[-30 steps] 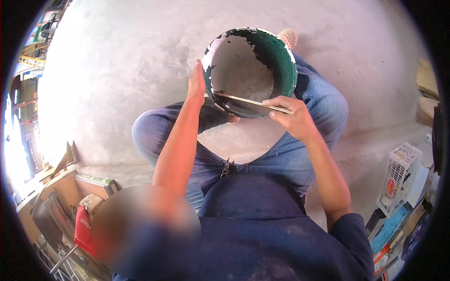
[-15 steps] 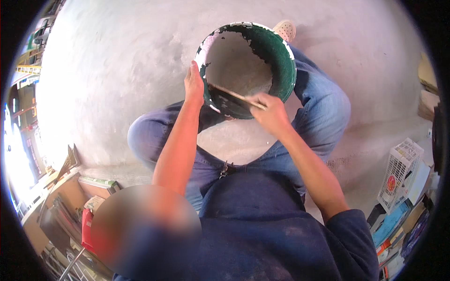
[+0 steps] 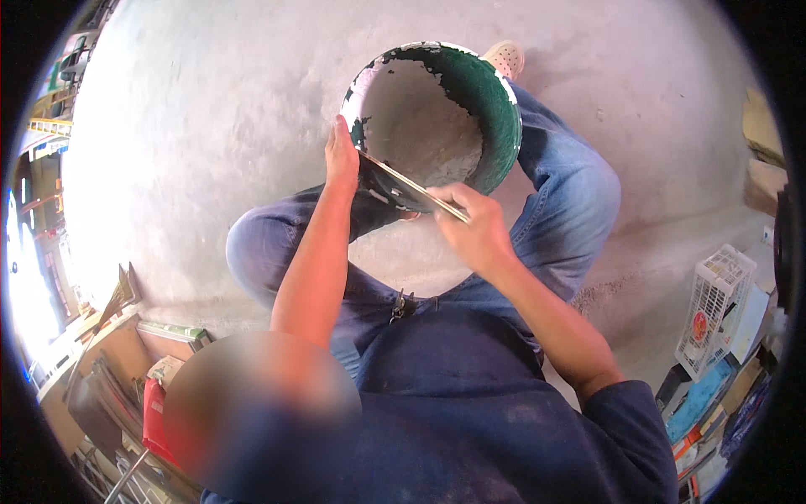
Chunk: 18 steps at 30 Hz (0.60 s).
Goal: The recorder uses a wooden stick to mix white putty or filler in a green bucket.
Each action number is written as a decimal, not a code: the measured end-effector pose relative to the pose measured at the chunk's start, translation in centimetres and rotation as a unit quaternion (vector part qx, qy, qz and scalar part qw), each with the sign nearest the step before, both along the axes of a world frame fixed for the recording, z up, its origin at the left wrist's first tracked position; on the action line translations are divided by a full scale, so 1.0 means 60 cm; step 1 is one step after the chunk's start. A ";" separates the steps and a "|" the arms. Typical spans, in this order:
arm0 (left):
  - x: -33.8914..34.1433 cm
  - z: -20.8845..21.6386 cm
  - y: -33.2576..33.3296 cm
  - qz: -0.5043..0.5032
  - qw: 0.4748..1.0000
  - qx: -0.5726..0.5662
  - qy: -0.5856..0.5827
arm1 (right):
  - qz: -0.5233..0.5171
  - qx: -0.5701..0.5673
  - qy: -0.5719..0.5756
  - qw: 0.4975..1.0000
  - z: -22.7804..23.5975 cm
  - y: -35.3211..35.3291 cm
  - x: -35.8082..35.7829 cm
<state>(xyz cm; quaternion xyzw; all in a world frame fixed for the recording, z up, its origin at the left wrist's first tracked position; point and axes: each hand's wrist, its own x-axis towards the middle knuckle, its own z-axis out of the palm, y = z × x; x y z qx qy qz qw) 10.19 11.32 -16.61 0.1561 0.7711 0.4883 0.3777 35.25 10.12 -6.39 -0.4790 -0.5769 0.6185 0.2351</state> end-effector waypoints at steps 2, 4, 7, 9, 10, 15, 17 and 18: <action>-0.001 0.015 0.001 -0.054 0.993 -0.068 0.082 | 0.005 0.049 0.038 0.998 0.005 -0.006 -0.007; 0.012 0.015 0.002 -0.049 0.993 -0.047 0.092 | 0.001 0.005 -0.057 0.998 -0.032 0.018 -0.053; 0.028 -0.001 0.017 -0.022 0.998 -0.023 0.046 | -0.044 0.008 -0.121 0.992 -0.144 0.074 -0.120; 0.023 0.002 0.007 -0.016 0.999 -0.022 0.034 | -0.045 0.015 -0.149 0.988 -0.148 0.069 -0.125; 0.018 0.005 0.002 -0.005 0.999 -0.020 0.029 | -0.030 -0.024 -0.106 0.994 -0.121 0.063 -0.106; 0.015 0.021 0.003 0.002 1.000 -0.006 0.007 | 0.044 0.008 -0.046 0.998 0.001 0.029 0.005; 0.010 0.024 -0.007 -0.005 1.000 -0.001 0.011 | 0.063 0.009 -0.020 0.998 0.005 0.023 -0.003; 0.011 0.025 -0.007 0.009 1.000 0.006 -0.013 | 0.032 0.015 -0.027 0.999 -0.017 0.026 -0.028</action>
